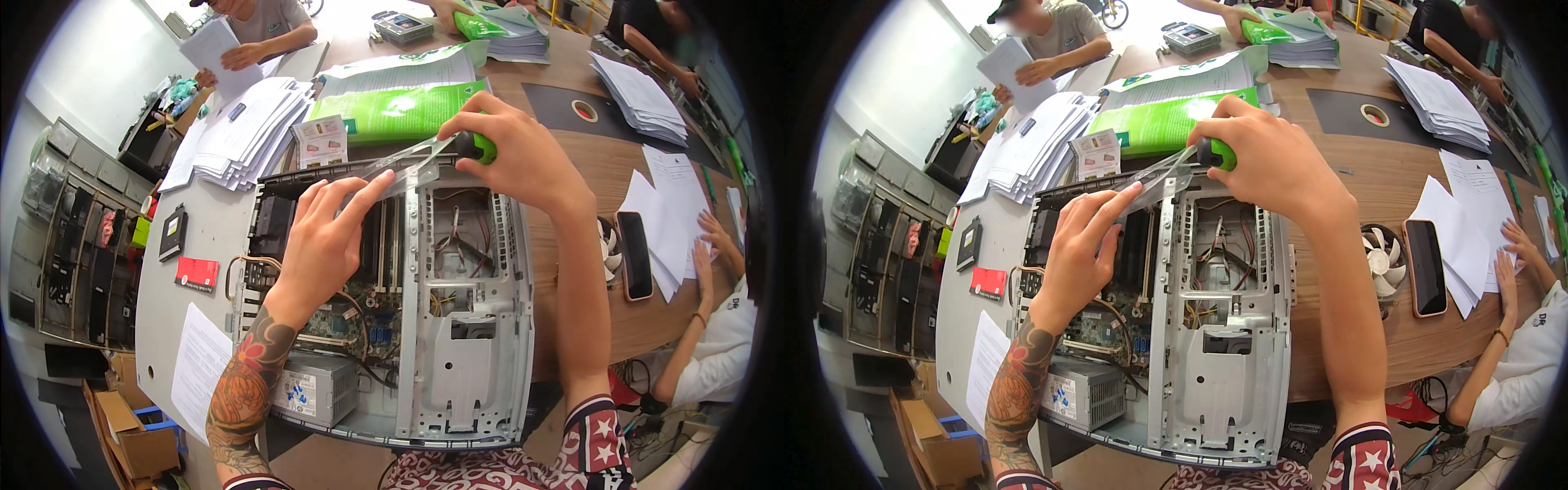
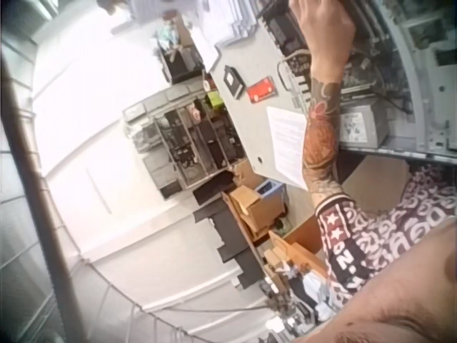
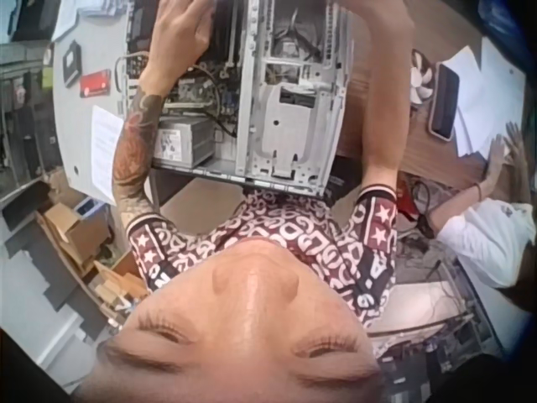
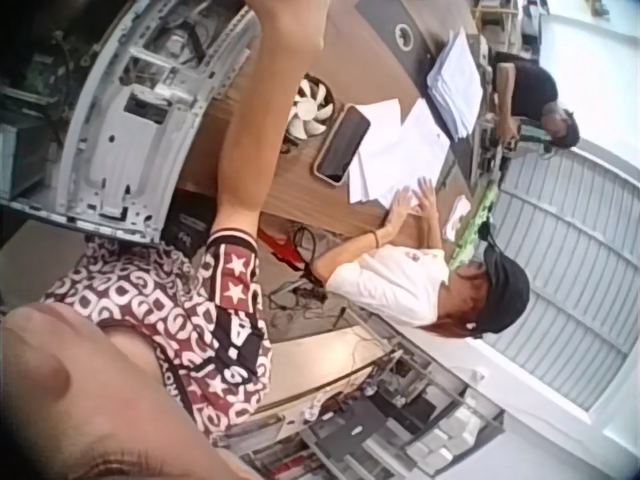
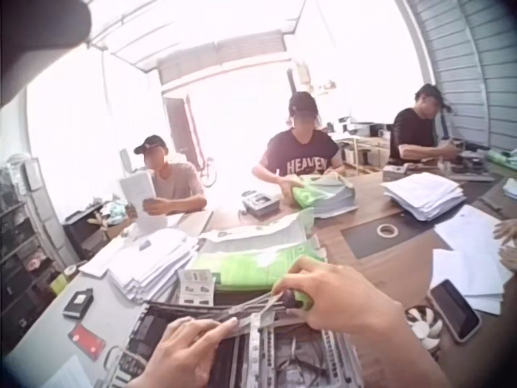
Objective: The person uses a screwdriver to tighten a screw on a clear plastic component within a computer case and then places the component inside the case.
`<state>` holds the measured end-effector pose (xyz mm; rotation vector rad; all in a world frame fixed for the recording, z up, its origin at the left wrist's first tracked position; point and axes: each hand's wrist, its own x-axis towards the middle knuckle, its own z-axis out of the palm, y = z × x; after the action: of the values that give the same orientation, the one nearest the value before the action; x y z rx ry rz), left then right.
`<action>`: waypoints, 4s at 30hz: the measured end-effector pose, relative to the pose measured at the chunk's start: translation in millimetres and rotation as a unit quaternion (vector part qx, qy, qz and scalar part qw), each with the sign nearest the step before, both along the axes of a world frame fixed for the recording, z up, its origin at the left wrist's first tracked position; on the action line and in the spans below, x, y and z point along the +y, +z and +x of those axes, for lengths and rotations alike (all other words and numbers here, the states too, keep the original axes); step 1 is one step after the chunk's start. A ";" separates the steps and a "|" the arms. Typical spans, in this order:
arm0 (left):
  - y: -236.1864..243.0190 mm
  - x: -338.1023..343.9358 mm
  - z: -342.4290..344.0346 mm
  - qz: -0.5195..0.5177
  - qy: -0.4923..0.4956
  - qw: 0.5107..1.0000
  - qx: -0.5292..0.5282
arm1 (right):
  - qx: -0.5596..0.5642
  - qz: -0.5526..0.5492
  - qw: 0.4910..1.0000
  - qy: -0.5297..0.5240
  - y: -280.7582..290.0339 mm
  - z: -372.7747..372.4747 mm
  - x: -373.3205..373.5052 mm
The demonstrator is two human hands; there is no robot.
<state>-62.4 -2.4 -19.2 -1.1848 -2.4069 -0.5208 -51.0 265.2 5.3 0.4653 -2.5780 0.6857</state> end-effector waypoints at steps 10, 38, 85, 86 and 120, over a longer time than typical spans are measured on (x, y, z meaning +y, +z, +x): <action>-2.8 0.9 1.2 -0.112 0.022 0.984 0.135 | 0.013 -0.160 0.987 0.000 42.7 32.7 19.2; -9.5 -5.8 -2.4 -0.044 0.020 0.994 0.096 | -0.066 -0.601 0.773 0.193 37.8 -61.6 -75.3; 132.1 113.7 -42.7 -0.020 0.018 0.998 -0.052 | 0.019 -0.543 0.794 0.273 -0.4 -88.3 -79.7; 137.9 108.4 -35.9 -0.020 0.007 0.998 -0.058 | 0.046 -0.526 0.814 0.243 -10.2 -90.5 -78.6; 128.1 110.0 -37.3 -0.076 0.062 0.993 0.060 | 0.264 -0.401 0.832 0.278 -5.6 -91.2 -87.9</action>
<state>-99.7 107.6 108.8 -1.0847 -2.4316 -0.2244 -142.2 177.3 -0.2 0.9444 -1.4294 1.4879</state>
